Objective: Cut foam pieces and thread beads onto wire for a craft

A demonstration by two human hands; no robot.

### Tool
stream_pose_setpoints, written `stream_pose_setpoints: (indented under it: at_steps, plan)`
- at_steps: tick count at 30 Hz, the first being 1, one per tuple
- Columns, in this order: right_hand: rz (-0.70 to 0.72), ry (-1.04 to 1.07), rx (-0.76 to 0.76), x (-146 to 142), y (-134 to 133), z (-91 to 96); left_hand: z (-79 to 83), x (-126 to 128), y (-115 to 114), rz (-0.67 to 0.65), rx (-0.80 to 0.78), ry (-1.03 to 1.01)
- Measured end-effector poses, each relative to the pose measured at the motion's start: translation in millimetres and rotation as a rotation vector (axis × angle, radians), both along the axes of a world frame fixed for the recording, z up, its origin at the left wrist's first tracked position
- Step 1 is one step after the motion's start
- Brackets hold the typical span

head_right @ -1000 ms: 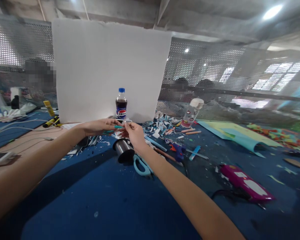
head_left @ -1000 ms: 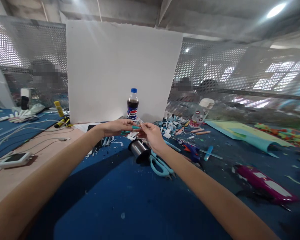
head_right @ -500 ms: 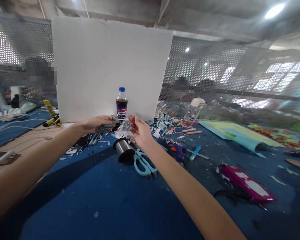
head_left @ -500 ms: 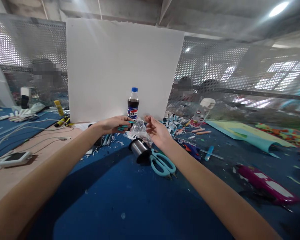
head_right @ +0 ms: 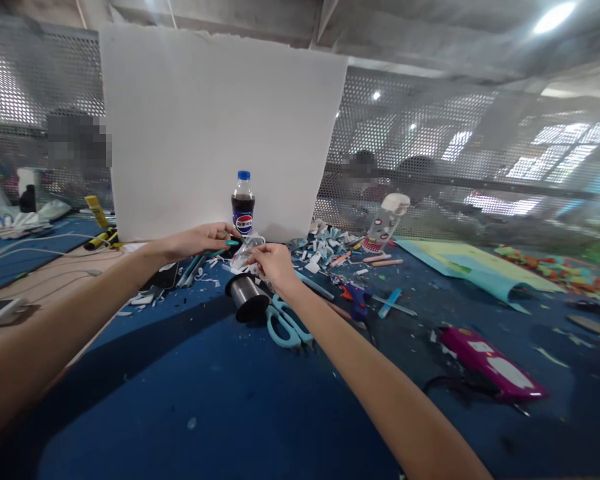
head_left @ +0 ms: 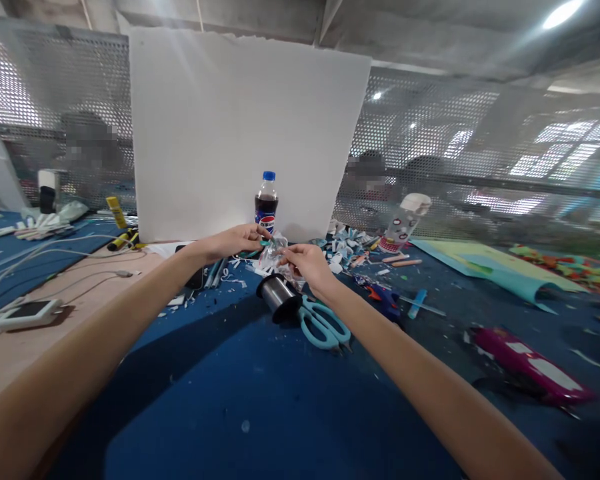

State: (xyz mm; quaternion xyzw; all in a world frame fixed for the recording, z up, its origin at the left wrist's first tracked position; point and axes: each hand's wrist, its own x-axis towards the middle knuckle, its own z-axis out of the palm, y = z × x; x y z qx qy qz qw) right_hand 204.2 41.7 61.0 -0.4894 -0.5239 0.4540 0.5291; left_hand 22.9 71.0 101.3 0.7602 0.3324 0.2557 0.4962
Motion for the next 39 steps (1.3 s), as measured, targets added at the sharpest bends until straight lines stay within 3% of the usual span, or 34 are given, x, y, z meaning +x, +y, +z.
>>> stream_pose_setpoints:
  at_steps: [6, 12, 21, 39]
  plan:
    - [0.042, 0.002, -0.107, 3, 2, 2.1, 1.4, -5, 3, 0.019, 0.174, 0.112]
    - [0.108, 0.029, -0.147, 1, -1, 3.2, 3.3, -5, 1, 0.023, 0.186, 0.111]
    - [0.079, 0.052, -0.107, 3, 3, 0.4, 3.3, -6, 2, -0.059, 0.237, 0.058]
    - [0.534, 0.18, -0.118, -4, -5, -0.4, -8.8, 1, 10, -0.06, 0.243, -0.038]
